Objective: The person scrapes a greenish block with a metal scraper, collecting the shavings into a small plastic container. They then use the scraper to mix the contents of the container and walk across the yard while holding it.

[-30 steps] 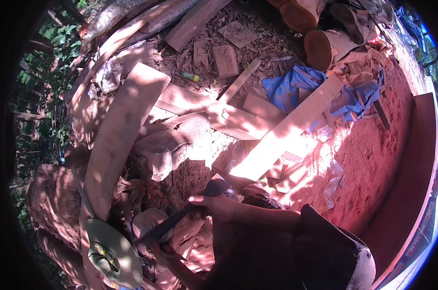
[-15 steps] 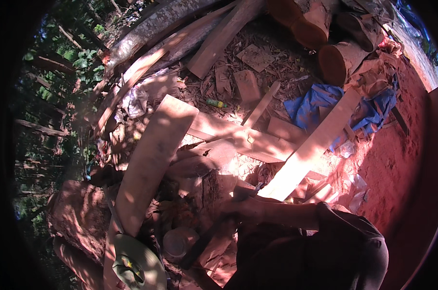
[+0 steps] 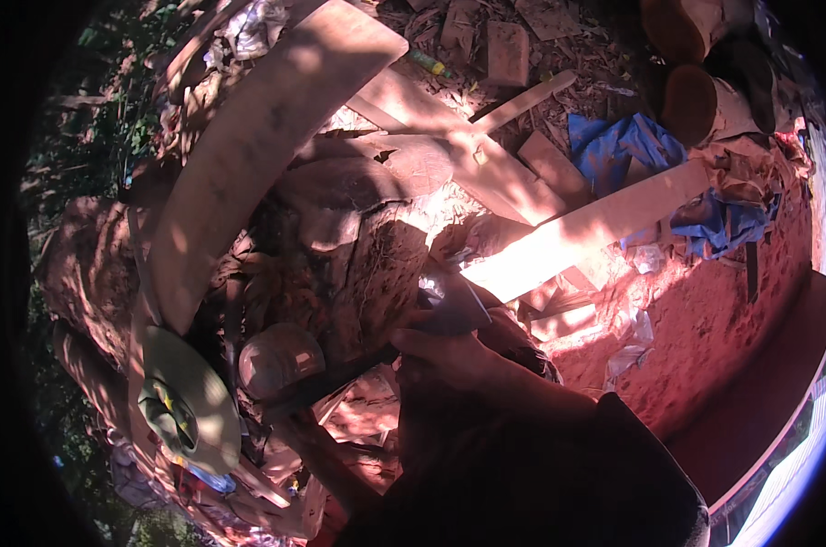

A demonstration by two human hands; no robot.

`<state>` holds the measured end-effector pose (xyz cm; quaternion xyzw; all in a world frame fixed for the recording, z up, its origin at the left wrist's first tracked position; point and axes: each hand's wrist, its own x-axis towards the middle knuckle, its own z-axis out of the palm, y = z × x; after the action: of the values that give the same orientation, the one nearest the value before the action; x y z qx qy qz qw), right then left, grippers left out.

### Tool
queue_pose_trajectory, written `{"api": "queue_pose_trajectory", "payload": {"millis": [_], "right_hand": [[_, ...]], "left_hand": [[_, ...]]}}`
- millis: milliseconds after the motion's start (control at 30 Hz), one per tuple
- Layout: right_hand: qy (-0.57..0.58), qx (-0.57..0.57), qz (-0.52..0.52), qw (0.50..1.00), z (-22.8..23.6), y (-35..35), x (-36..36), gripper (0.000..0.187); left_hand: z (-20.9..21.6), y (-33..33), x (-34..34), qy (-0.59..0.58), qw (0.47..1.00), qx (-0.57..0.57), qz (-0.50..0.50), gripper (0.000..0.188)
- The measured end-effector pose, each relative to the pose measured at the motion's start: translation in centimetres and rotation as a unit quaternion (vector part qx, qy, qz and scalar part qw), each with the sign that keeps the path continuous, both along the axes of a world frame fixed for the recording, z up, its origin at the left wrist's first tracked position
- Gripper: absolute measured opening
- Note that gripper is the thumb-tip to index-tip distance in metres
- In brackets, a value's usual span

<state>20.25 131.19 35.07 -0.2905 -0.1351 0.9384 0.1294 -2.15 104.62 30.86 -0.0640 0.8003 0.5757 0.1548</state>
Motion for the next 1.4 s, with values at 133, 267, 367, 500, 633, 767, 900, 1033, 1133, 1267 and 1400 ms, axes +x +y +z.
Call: {"api": "queue_pose_trajectory", "payload": {"millis": [133,267,367,500,633,767,900,1033,1133,1267,1400], "right_hand": [[-0.063,-0.061,0.007,0.996,0.6,-1.0,-0.2,0.028],[-0.027,-0.016,0.022,0.999,1.2,1.5,0.6,0.027],[0.004,0.012,0.016,1.0,1.1,3.6,0.4,0.024],[-0.019,0.061,0.023,0.998,1.3,4.8,-0.5,0.026],[0.002,0.038,0.007,0.999,1.7,4.3,-1.1,0.023],[-0.023,0.026,-0.026,0.999,1.3,2.7,-0.5,0.024],[-0.032,0.007,-0.067,0.997,0.6,1.3,-0.2,0.029],[-0.05,0.025,-0.08,0.995,1.0,0.5,-1.4,0.027],[-0.027,0.04,-0.065,0.997,1.7,0.0,-2.7,0.025],[-0.032,0.043,-0.05,0.997,2.0,0.0,-3.9,0.022],[-0.061,0.077,-0.043,0.994,2.3,-0.2,-4.3,0.024]], "left_hand": [[1.7,0.6,0.3,-0.04,0.995,0.093,0.023,0.029],[3.1,3.8,-0.1,-0.082,0.984,0.15,0.055,0.02],[3.5,4.7,0.0,-0.068,0.983,0.143,0.096,0.017],[3.2,4.2,-0.3,-0.086,0.971,0.214,0.065,0.017],[2.9,3.7,-0.7,-0.106,0.981,0.146,0.067,0.016],[3.1,3.8,-0.1,-0.084,0.983,0.147,0.066,0.016],[3.3,4.1,0.2,-0.084,0.985,0.14,0.059,0.016],[3.5,4.3,-0.3,-0.093,0.98,0.16,0.078,0.015],[3.1,4.5,-0.8,-0.099,0.973,0.189,0.083,0.015],[3.2,3.9,-0.7,-0.109,0.97,0.204,0.069,0.015],[2.4,3.4,-0.8,-0.115,0.966,0.223,0.067,0.016]]}}
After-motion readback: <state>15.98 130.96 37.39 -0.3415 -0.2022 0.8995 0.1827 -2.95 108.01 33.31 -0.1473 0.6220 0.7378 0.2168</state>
